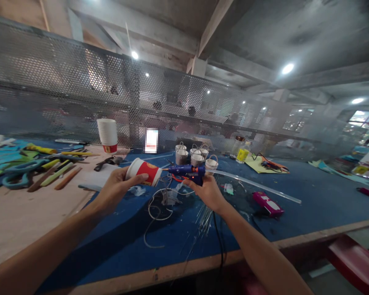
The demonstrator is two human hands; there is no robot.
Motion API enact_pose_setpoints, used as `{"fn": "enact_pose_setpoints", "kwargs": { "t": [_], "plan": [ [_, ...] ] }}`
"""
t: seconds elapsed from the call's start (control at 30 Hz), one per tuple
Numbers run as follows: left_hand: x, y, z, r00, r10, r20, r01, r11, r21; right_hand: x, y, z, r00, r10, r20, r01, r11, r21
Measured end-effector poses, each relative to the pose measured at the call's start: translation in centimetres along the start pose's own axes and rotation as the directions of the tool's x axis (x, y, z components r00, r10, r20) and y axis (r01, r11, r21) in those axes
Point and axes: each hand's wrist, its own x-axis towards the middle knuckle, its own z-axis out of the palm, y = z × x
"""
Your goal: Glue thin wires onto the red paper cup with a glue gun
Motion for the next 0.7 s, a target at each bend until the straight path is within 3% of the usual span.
{"fn": "enact_pose_setpoints", "kwargs": {
  "t": [0.27,0.5,0.7],
  "plan": [
    [0.2,-0.2,-0.1,1.0,0.009,0.028,-0.008,0.999,-0.033,0.2,0.3,0.1,1.0,0.016,-0.003,-0.016,1.0,0.011],
    [0.1,0.7,0.3,0.999,-0.032,0.022,0.036,0.976,-0.216,0.7,0.3,-0.4,0.992,0.126,0.015,-0.126,0.992,-0.02],
    [0.2,0.8,0.4,1.0,-0.02,0.008,0.021,0.974,-0.226,1.0,1.2,-1.3,0.97,0.232,0.071,-0.243,0.926,0.289]
  ]
}}
